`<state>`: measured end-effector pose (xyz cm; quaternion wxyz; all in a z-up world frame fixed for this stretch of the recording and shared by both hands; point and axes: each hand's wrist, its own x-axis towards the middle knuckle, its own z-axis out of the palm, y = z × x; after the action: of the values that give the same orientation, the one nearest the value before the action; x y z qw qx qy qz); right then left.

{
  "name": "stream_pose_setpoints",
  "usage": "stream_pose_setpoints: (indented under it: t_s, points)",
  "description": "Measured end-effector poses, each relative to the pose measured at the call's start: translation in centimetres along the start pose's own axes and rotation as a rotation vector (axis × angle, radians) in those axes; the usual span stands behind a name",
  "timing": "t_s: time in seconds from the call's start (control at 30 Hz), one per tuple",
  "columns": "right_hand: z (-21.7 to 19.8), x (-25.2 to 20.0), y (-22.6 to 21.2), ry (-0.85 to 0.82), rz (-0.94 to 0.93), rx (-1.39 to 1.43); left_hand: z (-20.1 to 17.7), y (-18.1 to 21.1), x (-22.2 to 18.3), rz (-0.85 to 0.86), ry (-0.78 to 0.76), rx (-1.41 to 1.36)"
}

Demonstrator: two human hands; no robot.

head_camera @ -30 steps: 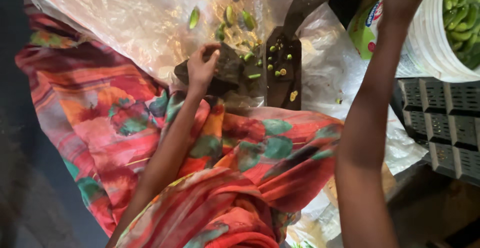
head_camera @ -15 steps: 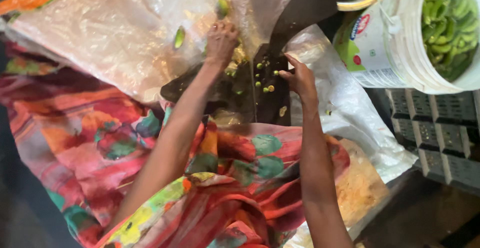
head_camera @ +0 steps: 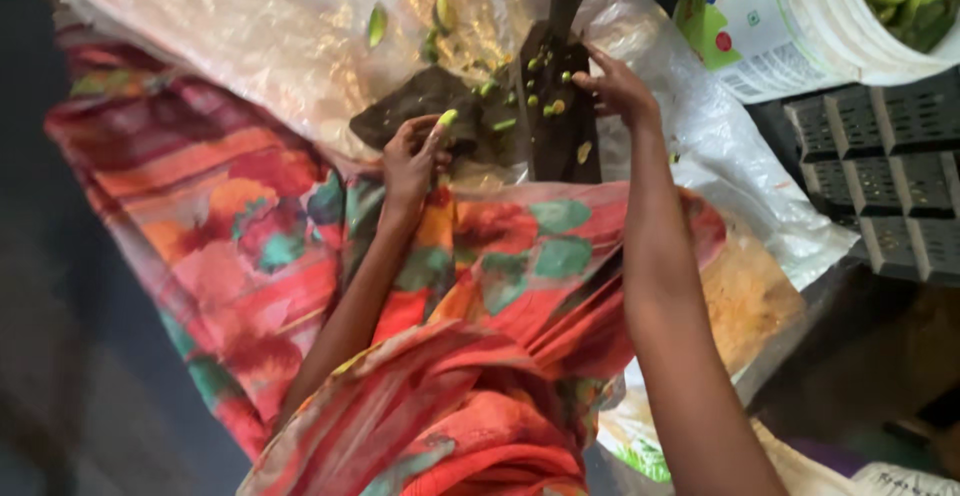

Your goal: The person sits on the floor and repeatedly peels small green vegetables by hand, removing the outer skin and placing the peeled pieces into a nearby container. The person handles each vegetable individually and discards the skins onto a plastic sheet.

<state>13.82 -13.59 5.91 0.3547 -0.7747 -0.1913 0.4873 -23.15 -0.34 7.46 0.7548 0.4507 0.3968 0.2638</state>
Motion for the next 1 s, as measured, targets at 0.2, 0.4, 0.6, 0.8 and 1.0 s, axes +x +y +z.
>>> stream_pose_setpoints:
  t_s: [0.2,0.4,0.6,0.8,1.0]
  points:
    - [0.1,-0.3,-1.0,-0.05,0.078,-0.004,0.2,4.0,-0.3,0.131,-0.024,0.155]
    - [1.0,-0.9,0.6,0.155,-0.143,-0.218,5.3,4.8,1.0,0.246,-0.056,0.246]
    - [1.8,-6.3,-4.9,0.281,-0.362,-0.046,12.7,4.6,3.4,0.341,-0.107,0.15]
    - [2.7,-11.6,-10.1,0.016,-0.5,0.313,15.0,4.0,4.3,0.355,-0.185,-0.068]
    - [1.6,-9.6,-9.7,0.1,-0.72,0.376,15.8,3.4,6.9,0.273,-0.135,-0.222]
